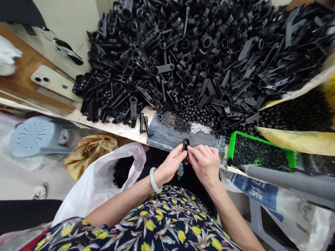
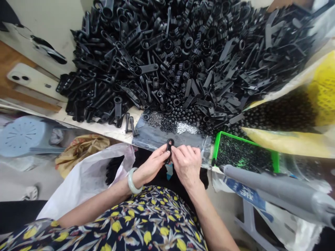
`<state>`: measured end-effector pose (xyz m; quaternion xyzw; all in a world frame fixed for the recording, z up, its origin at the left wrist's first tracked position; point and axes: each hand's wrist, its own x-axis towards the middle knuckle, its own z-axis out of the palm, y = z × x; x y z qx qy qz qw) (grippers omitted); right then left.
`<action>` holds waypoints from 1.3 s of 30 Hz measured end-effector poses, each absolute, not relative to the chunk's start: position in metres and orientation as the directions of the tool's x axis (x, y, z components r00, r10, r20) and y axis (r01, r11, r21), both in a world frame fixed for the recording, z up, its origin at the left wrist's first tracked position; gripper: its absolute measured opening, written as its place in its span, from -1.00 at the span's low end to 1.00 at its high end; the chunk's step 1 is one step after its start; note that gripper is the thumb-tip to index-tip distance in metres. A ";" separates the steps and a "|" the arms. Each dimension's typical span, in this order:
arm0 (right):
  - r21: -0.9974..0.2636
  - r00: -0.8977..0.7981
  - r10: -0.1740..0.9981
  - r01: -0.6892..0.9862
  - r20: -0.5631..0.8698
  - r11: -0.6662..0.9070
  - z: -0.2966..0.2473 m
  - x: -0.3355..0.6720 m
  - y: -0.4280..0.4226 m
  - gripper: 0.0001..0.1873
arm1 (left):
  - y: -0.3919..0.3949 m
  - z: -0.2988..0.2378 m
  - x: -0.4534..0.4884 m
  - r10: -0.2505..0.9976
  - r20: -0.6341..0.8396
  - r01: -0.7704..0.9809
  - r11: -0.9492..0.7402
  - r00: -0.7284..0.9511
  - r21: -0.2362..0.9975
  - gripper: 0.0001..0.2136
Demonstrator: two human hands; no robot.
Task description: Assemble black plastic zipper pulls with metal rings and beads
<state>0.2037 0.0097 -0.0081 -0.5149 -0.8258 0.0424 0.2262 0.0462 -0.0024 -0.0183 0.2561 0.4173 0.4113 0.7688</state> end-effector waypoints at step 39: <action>0.027 -0.601 0.786 0.797 0.145 0.604 -0.006 0.184 0.029 -0.79 | 0.006 -0.029 0.036 0.850 -0.351 -0.148 0.435 0.393 0.888 -0.65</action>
